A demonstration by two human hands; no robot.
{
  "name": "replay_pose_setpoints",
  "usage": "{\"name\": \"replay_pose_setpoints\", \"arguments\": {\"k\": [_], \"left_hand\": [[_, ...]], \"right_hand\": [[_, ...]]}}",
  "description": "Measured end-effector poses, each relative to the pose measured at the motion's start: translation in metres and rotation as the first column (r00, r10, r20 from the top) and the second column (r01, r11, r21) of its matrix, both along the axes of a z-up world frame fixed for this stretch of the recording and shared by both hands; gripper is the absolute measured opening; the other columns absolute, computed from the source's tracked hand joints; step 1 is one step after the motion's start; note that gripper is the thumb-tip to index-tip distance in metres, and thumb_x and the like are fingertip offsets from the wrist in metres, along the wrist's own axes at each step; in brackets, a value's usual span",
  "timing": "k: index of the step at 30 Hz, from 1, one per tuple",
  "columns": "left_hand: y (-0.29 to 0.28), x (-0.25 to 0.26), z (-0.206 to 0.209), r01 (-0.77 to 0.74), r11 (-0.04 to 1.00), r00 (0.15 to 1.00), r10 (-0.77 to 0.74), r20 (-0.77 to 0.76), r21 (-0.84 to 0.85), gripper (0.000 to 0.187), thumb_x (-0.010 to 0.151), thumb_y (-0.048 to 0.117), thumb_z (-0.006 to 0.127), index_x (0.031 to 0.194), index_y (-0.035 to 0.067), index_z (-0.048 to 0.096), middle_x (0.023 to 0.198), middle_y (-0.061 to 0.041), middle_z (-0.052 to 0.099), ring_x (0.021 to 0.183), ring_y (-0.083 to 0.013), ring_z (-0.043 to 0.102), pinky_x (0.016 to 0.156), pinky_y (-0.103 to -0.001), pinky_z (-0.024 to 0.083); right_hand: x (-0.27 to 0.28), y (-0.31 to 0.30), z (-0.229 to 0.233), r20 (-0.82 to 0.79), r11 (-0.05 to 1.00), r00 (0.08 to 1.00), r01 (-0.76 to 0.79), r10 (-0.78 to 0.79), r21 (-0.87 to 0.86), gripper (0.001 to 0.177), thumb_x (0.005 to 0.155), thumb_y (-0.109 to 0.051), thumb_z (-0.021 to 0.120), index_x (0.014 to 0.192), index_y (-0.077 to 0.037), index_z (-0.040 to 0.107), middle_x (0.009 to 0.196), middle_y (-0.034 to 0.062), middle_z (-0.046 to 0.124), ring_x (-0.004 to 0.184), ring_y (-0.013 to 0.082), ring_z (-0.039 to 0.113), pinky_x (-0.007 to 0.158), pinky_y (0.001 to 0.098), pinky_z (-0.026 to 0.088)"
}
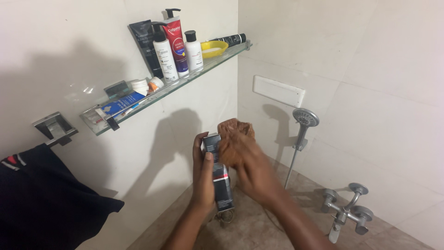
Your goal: The person wipes various toiletries on a bathroom shelf using a brown cloth. They handle a black box, a blue tube, an orange tube, a white pump bottle, a black tube, and a red tube, wiping each item individually before placing them back on the shelf.
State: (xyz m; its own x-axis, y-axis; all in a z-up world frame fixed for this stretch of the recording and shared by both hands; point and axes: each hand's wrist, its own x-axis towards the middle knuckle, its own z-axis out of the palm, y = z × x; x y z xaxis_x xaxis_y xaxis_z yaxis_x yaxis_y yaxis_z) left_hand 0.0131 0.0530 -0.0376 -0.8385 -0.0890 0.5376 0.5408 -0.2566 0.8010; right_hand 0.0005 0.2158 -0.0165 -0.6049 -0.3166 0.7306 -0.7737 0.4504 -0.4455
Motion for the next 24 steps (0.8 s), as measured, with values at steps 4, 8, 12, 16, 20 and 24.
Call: {"name": "replay_pose_setpoints", "arguments": {"k": [4,8,12,16,20,24], "left_hand": [[-0.022,0.005,0.016,0.438,0.782,0.876,-0.483,-0.014,0.444,0.058,0.107,0.040,0.047,0.158,0.015,0.036,0.116,-0.022,0.058,0.098,-0.0293,0.062,0.070,-0.046,0.057],[-0.040,0.001,0.034,0.441,0.711,0.880,-0.464,-0.106,0.549,0.055,0.109,0.036,0.043,0.157,0.010,0.039,0.120,-0.022,0.060,0.103,-0.0271,0.063,0.085,-0.041,0.058],[-0.043,-0.002,0.049,0.151,0.814,0.988,-0.136,-0.068,0.561,0.061,0.112,0.044,0.041,0.149,-0.005,0.041,0.122,-0.023,0.062,0.105,-0.0332,0.065,0.088,-0.044,0.054],[-0.037,0.015,0.078,-0.165,0.865,0.984,0.174,0.027,0.474,0.057,0.101,0.040,0.043,0.148,0.008,0.035,0.135,-0.018,0.058,0.122,-0.0304,0.065,0.104,-0.046,0.053],[-0.082,0.024,0.108,-0.373,0.907,0.923,0.384,-0.020,0.196,0.065,0.097,0.028,0.062,0.152,0.007,0.035,0.145,-0.022,0.054,0.135,-0.0315,0.054,0.112,-0.048,0.042],[-0.157,0.047,0.144,-0.797,0.513,0.596,0.579,-0.556,-0.319,0.076,0.090,0.024,0.079,0.151,0.003,0.038,0.158,-0.023,0.041,0.145,-0.0371,0.047,0.115,-0.052,0.040]], "right_hand": [[-0.029,0.003,-0.018,0.272,0.856,0.946,-0.011,0.177,-0.517,0.040,0.096,-0.004,0.042,0.130,-0.002,0.062,0.123,0.0157,0.071,0.118,0.0283,0.069,0.105,0.0369,0.054],[-0.013,-0.006,-0.016,0.554,0.855,0.803,0.115,0.220,-0.506,0.033,0.101,-0.018,0.065,0.126,0.002,0.058,0.108,0.0195,0.058,0.099,0.0259,0.054,0.088,0.0414,0.046],[0.036,-0.031,0.022,0.417,0.877,0.787,-0.312,0.454,-0.366,0.078,0.071,-0.013,0.086,0.138,-0.003,0.047,0.127,0.0128,0.065,0.124,0.0246,0.060,0.101,0.0358,0.046],[0.033,-0.080,0.029,0.408,0.896,0.869,-0.081,0.278,-0.437,0.082,0.064,-0.011,0.091,0.139,-0.008,0.059,0.118,0.0125,0.074,0.116,0.0225,0.072,0.098,0.0372,0.054],[-0.024,-0.087,0.039,-0.079,0.930,0.988,-0.152,0.133,-0.333,0.062,0.065,-0.015,0.087,0.123,-0.004,0.068,0.115,0.0164,0.075,0.115,0.0280,0.072,0.104,0.0415,0.051],[-0.093,-0.105,0.074,-0.077,0.888,0.923,-0.385,0.378,-0.252,0.056,0.071,-0.023,0.086,0.122,-0.006,0.070,0.119,0.0172,0.068,0.119,0.0325,0.071,0.103,0.0470,0.054]]}}
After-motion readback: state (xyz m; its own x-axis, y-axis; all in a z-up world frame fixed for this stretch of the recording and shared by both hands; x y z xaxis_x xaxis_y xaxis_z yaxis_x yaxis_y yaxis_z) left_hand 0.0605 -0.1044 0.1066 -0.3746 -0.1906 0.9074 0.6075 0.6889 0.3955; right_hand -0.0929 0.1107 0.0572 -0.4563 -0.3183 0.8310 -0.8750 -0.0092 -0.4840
